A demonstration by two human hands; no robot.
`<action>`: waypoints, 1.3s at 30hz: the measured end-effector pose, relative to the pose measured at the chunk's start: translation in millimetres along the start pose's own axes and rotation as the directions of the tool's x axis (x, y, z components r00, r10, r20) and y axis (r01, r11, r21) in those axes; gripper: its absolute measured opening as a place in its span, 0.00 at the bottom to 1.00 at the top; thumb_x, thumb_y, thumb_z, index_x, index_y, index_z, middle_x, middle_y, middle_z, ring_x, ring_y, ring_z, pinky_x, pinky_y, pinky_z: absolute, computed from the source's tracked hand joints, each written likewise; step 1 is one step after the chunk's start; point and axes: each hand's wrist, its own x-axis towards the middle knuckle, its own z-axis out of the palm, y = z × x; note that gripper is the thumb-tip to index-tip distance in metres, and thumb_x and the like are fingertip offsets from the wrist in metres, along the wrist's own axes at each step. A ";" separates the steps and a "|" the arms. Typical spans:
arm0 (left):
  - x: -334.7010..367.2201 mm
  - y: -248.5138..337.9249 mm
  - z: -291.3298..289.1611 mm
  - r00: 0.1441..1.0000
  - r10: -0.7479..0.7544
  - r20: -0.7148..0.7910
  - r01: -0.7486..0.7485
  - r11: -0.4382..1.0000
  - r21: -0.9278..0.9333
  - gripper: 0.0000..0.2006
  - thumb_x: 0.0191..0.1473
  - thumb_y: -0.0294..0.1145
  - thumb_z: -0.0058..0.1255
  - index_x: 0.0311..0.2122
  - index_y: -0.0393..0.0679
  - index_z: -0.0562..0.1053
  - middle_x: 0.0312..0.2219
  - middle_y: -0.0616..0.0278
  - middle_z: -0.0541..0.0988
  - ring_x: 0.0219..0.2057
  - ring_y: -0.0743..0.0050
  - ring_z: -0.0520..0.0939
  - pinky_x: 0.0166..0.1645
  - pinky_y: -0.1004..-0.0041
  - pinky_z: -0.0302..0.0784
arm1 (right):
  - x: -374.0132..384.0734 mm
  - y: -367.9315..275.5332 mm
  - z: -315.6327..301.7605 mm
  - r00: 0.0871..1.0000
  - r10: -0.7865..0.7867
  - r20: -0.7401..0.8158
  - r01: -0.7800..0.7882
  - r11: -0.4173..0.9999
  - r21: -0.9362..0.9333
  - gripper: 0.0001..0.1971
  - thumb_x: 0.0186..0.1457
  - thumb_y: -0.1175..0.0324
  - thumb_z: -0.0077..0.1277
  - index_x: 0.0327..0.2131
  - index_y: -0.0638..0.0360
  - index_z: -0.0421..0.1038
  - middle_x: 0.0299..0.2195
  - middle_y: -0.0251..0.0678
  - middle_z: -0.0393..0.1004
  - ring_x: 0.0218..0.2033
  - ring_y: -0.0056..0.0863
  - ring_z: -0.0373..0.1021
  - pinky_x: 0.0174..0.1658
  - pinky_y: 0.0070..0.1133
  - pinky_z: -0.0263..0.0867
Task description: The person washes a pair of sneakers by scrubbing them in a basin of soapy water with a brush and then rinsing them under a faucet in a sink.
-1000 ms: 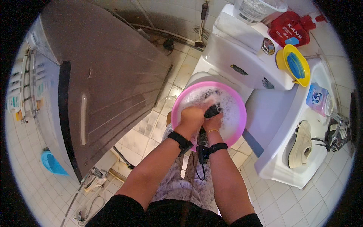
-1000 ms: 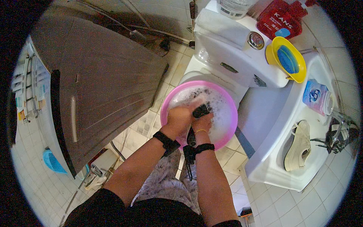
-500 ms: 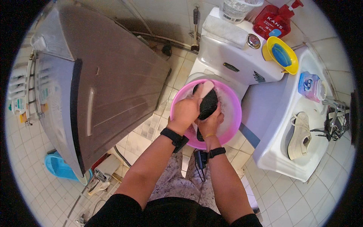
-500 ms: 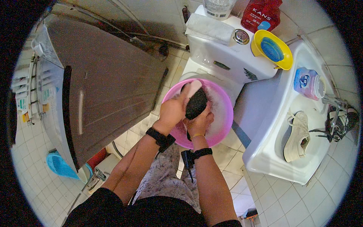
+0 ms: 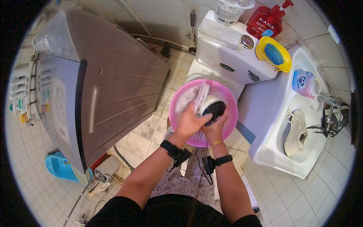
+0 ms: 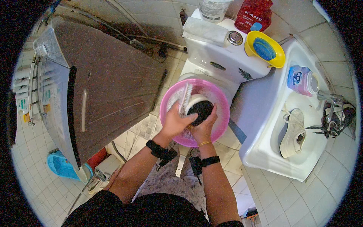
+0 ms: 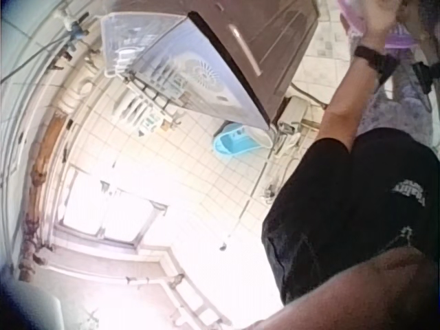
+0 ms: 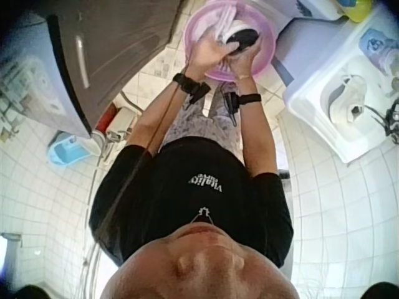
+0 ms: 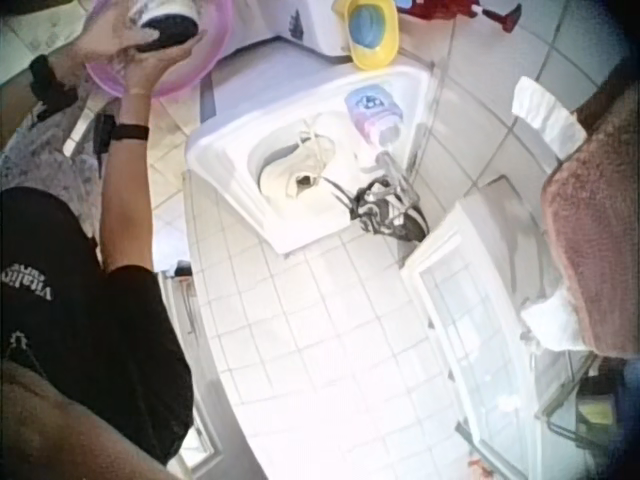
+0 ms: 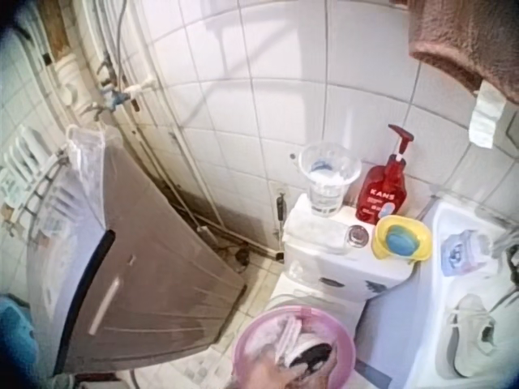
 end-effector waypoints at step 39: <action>-11.6 -77.4 -10.7 0.864 -0.347 0.363 -0.003 0.719 0.695 0.24 0.62 0.45 0.45 0.61 0.51 0.66 0.39 0.44 0.80 0.40 0.45 0.81 0.44 0.56 0.76 | -44.9 -15.4 -86.6 0.953 0.042 0.299 -0.038 0.999 -0.020 0.49 0.38 0.75 0.63 0.63 0.62 0.46 0.58 0.53 0.60 0.59 0.49 0.61 0.61 0.35 0.59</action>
